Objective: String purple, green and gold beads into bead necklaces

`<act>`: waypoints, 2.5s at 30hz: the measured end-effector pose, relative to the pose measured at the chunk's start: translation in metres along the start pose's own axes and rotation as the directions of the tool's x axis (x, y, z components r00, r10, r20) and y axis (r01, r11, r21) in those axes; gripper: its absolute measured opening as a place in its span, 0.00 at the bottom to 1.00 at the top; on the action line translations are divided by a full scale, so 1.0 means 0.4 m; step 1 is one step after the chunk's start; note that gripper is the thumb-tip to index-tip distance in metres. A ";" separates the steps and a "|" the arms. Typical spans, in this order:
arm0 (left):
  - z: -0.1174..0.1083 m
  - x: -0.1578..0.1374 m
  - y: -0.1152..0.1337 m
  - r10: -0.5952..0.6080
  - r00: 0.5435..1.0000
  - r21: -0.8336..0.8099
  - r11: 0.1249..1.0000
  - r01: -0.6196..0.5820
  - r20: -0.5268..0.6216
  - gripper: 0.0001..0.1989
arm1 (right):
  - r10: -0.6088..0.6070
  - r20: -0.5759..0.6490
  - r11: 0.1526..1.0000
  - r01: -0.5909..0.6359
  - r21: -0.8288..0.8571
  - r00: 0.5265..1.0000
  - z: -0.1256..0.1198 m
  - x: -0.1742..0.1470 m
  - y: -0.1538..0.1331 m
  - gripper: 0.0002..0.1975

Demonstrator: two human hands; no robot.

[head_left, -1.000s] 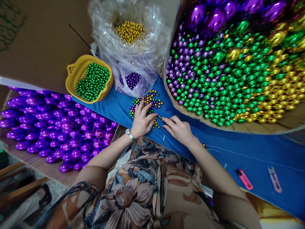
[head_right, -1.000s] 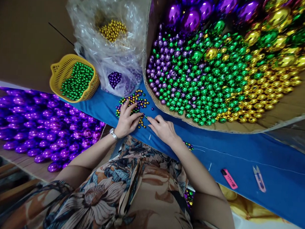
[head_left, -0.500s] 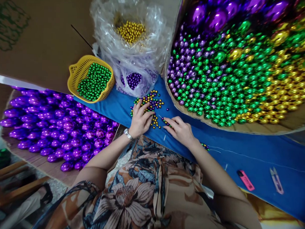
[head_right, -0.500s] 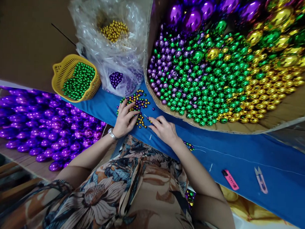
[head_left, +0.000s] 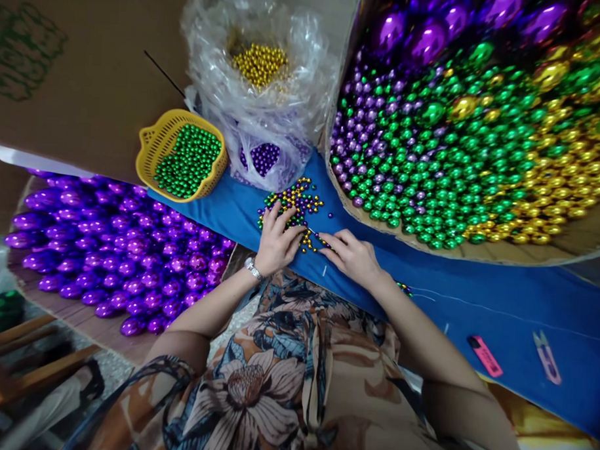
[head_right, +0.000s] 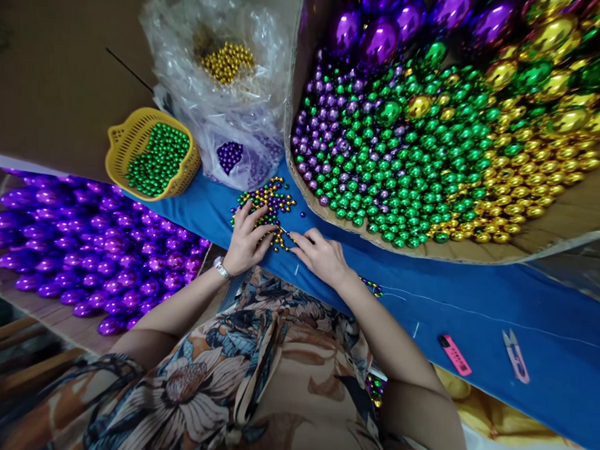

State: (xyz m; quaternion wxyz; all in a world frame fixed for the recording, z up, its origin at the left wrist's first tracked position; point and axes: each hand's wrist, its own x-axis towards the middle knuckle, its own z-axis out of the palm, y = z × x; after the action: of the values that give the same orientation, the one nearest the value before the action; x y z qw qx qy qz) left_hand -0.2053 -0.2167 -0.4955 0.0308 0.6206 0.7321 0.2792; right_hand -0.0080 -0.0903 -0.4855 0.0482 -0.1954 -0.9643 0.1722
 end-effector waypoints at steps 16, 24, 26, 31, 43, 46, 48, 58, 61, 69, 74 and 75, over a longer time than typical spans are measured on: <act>0.008 -0.003 0.004 -0.019 0.999 -0.007 1.000 0.020 0.046 0.11 | 0.017 0.082 0.997 -0.012 -0.070 0.997 0.010 0.019 -0.017 0.24; -0.004 0.006 0.005 0.003 1.000 -0.022 1.000 -0.004 -0.017 0.10 | 0.026 0.035 0.999 -0.024 -0.047 0.999 0.020 0.031 -0.018 0.23; -0.008 0.009 -0.002 -0.037 0.999 -0.024 0.999 0.036 -0.022 0.10 | 0.038 0.016 0.999 -0.038 -0.021 0.999 0.016 0.027 -0.010 0.23; -0.007 0.016 -0.013 -0.093 0.996 -0.028 0.995 0.094 0.009 0.10 | 0.053 -0.019 0.999 -0.053 -0.005 0.998 0.009 0.023 -0.004 0.23; -0.014 0.001 -0.020 -0.099 0.995 -0.004 0.995 0.100 0.028 0.11 | -0.036 0.045 0.999 0.037 -0.010 0.998 0.009 0.036 -0.007 0.22; -0.009 -0.003 -0.021 -0.099 0.995 0.017 0.995 0.099 0.029 0.11 | -0.039 0.057 0.999 0.039 -0.002 0.998 0.005 0.038 -0.007 0.23; -0.006 -0.004 -0.022 -0.099 0.995 0.026 0.995 0.098 0.024 0.11 | -0.036 0.067 0.999 0.036 -0.001 0.997 0.004 0.039 -0.007 0.23; -0.010 -0.002 -0.011 -0.088 0.995 0.001 0.996 0.089 0.046 0.11 | 0.013 0.026 0.999 -0.012 -0.043 1.000 0.032 0.066 -0.030 0.26; -0.014 0.003 -0.010 -0.082 0.996 0.003 0.997 0.082 0.026 0.11 | 0.007 -0.008 1.000 -0.007 -0.014 1.000 0.027 0.056 -0.024 0.25; -0.001 0.012 -0.005 -0.095 0.995 -0.011 0.995 0.095 0.023 0.11 | 0.068 -0.066 0.998 -0.068 0.003 0.996 0.009 0.020 0.011 0.23; 0.003 0.010 -0.001 -0.084 0.996 0.022 0.996 0.084 0.005 0.11 | 0.064 -0.032 0.998 -0.064 -0.003 0.997 0.006 0.026 0.009 0.23; 0.003 0.009 -0.001 -0.086 0.996 0.021 0.996 0.086 0.006 0.11 | 0.060 -0.025 0.998 -0.060 -0.004 0.998 0.006 0.027 0.008 0.23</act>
State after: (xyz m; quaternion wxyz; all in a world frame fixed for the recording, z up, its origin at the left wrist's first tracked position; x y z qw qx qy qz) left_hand -0.2061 -0.2129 -0.4955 0.0390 0.5897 0.7610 0.2677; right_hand -0.0173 -0.0840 -0.4884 0.0544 -0.2263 -0.9577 0.1689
